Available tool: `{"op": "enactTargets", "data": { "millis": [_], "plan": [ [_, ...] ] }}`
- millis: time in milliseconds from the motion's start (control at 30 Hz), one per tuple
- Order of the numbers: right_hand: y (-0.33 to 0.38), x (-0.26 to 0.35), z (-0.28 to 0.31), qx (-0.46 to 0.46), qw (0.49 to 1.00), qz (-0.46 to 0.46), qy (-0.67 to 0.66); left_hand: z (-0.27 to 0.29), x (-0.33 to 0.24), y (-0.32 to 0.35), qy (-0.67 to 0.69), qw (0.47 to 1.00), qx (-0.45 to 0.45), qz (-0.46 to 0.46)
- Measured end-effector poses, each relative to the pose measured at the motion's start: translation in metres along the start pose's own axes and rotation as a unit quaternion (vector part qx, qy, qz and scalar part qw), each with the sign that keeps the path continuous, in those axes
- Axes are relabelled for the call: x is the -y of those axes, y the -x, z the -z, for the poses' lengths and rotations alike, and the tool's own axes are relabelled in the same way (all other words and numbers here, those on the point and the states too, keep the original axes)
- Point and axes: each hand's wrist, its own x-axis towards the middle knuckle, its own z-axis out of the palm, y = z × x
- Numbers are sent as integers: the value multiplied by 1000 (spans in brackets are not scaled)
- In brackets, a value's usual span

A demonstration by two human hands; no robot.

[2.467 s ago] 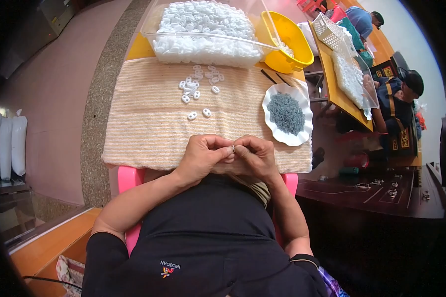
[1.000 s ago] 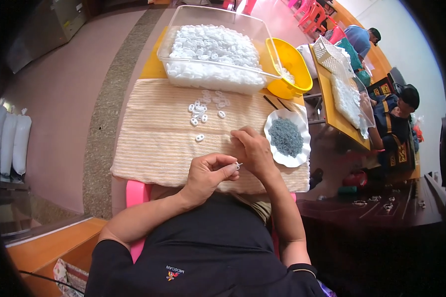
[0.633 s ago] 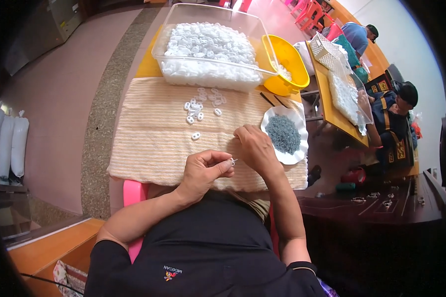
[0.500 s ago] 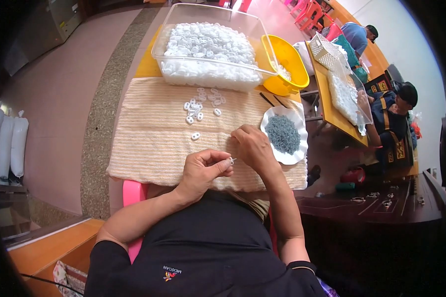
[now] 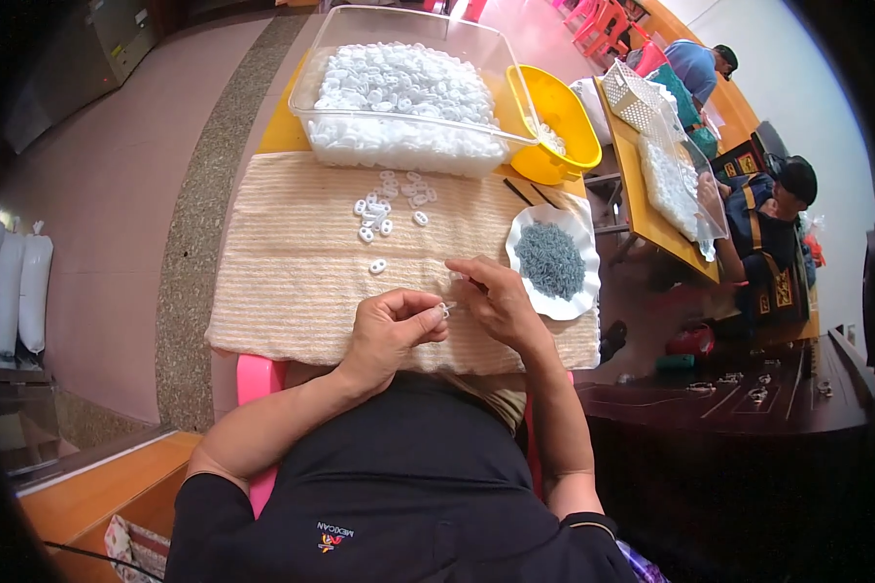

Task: Assembling small plastic parts by hand on an industrial production line.

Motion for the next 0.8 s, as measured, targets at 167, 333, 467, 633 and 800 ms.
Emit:
{"op": "enactTargets", "data": {
  "millis": [167,333,467,633,800],
  "plan": [
    [10,-19,-7,-14,989,-29,-142,2,3,-3,1,1000,0,3],
    [15,-20,-8,-13,950,-117,-290,0,1,-2,16,1000,-10,0],
    [16,-21,-9,-18,945,-116,-304,0,1,-3,22,1000,-4,1],
    [15,-14,-9,-37,944,-130,-302,1,1,-3,20,1000,-11,6],
    [15,-18,-9,-36,953,-115,-276,0,0,-2,17,1000,-13,5]
  ]
}}
